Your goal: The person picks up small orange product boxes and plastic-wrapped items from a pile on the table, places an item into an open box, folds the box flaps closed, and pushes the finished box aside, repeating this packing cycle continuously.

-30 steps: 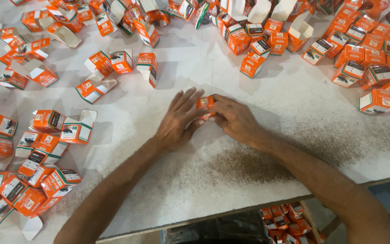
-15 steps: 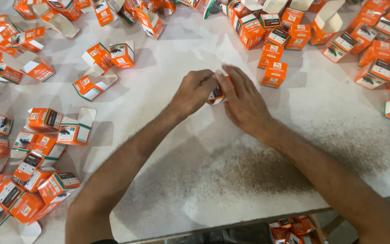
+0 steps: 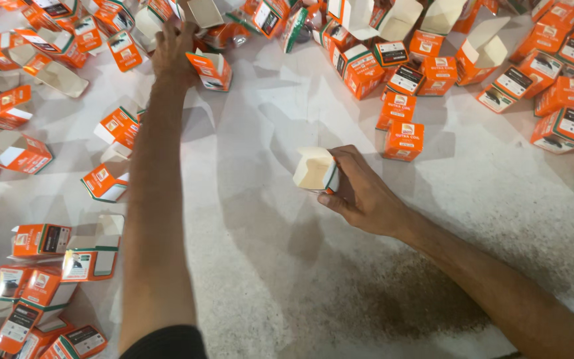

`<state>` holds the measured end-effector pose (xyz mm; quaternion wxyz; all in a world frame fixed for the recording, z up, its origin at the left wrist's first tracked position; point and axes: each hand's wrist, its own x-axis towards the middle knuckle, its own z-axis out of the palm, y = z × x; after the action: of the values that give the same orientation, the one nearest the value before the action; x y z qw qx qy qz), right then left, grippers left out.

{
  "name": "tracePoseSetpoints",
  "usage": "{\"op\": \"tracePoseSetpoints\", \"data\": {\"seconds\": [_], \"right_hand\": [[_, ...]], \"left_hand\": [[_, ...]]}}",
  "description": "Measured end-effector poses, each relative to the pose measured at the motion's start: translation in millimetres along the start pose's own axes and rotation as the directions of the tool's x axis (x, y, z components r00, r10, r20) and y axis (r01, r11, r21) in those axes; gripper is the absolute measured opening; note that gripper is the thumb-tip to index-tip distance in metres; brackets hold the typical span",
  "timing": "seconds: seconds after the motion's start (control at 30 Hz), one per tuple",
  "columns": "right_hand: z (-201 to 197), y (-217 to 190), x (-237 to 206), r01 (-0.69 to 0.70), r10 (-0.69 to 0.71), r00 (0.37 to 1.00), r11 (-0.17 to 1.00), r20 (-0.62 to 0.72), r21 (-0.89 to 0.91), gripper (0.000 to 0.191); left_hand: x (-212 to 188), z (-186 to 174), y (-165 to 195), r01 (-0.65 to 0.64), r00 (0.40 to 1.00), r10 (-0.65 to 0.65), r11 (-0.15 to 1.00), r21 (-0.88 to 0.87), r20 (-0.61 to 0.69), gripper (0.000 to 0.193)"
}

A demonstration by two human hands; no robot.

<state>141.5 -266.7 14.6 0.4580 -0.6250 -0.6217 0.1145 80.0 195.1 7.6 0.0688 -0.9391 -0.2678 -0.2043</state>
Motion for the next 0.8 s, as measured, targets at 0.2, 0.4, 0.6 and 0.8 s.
{"op": "tracePoseSetpoints", "data": {"seconds": [0.2, 0.4, 0.6, 0.8], "right_hand": [[1, -9, -5, -0.111, 0.114, 0.993, 0.991, -0.04, 0.076, 0.059], [12, -20, -17, -0.156, 0.156, 0.987, 0.988, -0.024, 0.02, 0.056], [12, -23, -17, -0.072, 0.071, 0.997, 0.983, 0.014, 0.168, 0.06], [16, -22, -16, -0.117, 0.117, 0.993, 0.984, 0.011, 0.137, 0.066]], "left_hand": [[-66, -67, 36, -0.06, 0.934, -0.133, 0.857, -0.512, -0.332, 0.052], [-227, -153, 153, -0.477, 0.826, 0.147, 0.697, -0.536, -0.545, 0.054], [-253, -137, 203, -0.567, 0.818, 0.364, 0.644, -0.513, -0.445, 0.053], [-253, -137, 209, -0.43, 0.888, 0.277, 0.782, -0.451, -0.366, 0.032]]}}
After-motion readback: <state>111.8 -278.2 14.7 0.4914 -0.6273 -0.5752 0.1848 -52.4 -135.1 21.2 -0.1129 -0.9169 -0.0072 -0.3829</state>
